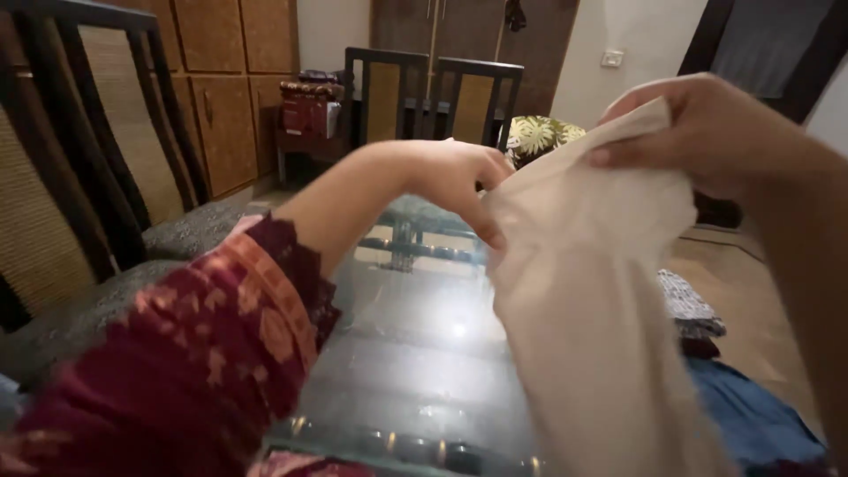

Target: Folding various laundry items such as shirts and undergarments on a glass table.

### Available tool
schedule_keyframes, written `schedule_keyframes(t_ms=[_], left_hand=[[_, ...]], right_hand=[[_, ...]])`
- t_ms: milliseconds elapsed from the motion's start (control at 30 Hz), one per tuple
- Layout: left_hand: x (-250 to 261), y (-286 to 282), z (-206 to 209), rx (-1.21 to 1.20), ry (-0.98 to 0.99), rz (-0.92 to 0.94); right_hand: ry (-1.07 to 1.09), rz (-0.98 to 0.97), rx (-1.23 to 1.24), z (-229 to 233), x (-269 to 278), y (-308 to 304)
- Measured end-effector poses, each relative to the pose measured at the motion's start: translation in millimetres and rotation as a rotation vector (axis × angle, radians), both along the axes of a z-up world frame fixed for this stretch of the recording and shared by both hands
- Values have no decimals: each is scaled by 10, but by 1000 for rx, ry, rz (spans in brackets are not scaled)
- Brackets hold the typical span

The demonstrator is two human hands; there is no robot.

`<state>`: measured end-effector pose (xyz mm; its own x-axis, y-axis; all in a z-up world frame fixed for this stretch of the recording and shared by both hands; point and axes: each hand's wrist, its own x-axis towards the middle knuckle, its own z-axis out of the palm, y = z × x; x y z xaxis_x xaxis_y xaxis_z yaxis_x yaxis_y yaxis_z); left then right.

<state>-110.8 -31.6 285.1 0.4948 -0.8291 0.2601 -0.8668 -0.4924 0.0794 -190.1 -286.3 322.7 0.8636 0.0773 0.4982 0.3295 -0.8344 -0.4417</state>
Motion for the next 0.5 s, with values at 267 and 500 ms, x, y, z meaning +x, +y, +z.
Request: schedule_keyframes(t_ms=[267,500], left_hand=[[-251,313,-169,149,445,269],[-275,464,333,-383,133,341]], right_hand=[[-170,121,135,-86,148,-658],[28,-18,201,-195,-51,-680]])
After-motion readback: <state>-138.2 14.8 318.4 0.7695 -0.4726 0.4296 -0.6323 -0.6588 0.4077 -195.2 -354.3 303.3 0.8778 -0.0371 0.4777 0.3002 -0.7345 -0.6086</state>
